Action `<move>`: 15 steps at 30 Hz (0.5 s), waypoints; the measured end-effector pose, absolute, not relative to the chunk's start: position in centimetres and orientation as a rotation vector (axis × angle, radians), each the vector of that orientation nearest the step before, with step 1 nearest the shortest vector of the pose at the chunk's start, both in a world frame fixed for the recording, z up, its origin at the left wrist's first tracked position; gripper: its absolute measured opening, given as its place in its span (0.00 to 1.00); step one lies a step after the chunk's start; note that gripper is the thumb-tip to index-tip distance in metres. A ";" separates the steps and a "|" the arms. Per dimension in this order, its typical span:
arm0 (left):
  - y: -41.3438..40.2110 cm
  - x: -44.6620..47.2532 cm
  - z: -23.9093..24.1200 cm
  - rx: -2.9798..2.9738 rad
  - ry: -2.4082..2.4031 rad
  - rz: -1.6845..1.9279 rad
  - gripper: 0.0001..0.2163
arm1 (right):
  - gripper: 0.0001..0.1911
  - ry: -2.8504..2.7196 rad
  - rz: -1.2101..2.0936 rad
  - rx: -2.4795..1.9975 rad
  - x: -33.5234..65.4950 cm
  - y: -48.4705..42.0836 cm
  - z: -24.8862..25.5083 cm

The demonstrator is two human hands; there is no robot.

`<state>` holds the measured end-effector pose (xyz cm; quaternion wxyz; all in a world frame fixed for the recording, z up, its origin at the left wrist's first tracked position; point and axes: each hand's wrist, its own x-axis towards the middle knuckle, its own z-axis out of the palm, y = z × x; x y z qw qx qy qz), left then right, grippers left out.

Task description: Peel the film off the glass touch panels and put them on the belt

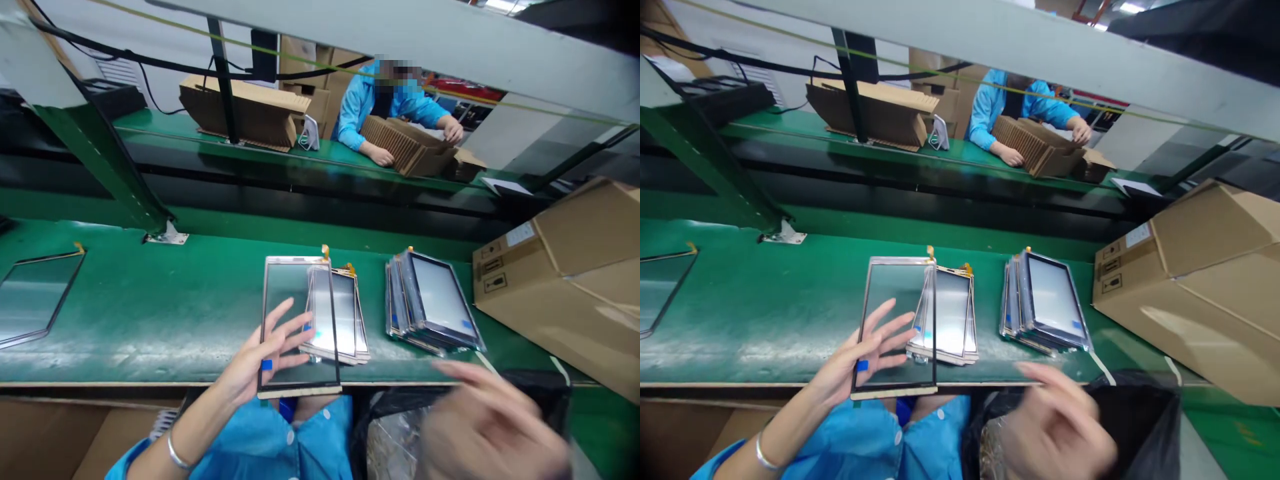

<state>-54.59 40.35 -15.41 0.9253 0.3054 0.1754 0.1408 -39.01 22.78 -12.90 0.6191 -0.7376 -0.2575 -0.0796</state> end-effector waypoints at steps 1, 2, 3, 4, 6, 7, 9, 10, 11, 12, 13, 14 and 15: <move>40.5 -54.7 -15.1 0.644 0.377 0.328 0.25 | 0.05 -0.582 -0.163 -1.700 -39.8 22.4 -14.2; 40.5 -54.7 -14.8 0.655 0.386 0.362 0.24 | 0.03 -0.591 -0.110 -1.696 -40.7 22.1 -15.4; 40.4 -54.7 -14.4 0.664 0.390 0.389 0.24 | 0.05 -0.617 -0.037 -1.686 -41.6 22.0 -16.3; 40.3 -54.6 -14.1 0.672 0.391 0.412 0.23 | 0.06 -0.654 0.039 -1.678 -42.4 22.1 -17.1; 39.9 -54.5 -13.6 0.691 0.398 0.439 0.23 | 0.04 -0.731 0.125 -1.667 -43.5 22.3 -17.8; 39.7 -54.5 -13.4 0.703 0.403 0.445 0.23 | 0.02 -0.759 0.131 -1.669 -43.8 22.5 -17.8; 39.4 -54.5 -13.1 0.729 0.414 0.452 0.23 | 0.03 -0.789 0.120 -1.676 -43.7 22.8 -17.5; 39.2 -54.6 -13.0 0.741 0.418 0.453 0.23 | 0.04 -0.796 0.120 -1.675 -43.6 22.9 -17.3; 39.0 -54.7 -13.0 0.750 0.418 0.453 0.23 | 0.05 -0.804 0.125 -1.674 -43.3 23.0 -17.0; 38.8 -54.8 -13.0 0.757 0.414 0.451 0.23 | 0.05 -0.814 0.135 -1.674 -43.1 23.2 -16.8; 38.6 -54.8 -13.0 0.764 0.409 0.447 0.23 | 0.06 -0.826 0.147 -1.678 -43.0 23.3 -16.7; 38.4 -54.8 -13.0 0.772 0.408 0.444 0.23 | 0.06 -0.835 0.154 -1.685 -42.9 23.4 -16.5; 38.2 -54.7 -13.1 0.784 0.417 0.449 0.24 | 0.07 -0.844 0.154 -1.692 -43.0 23.4 -16.4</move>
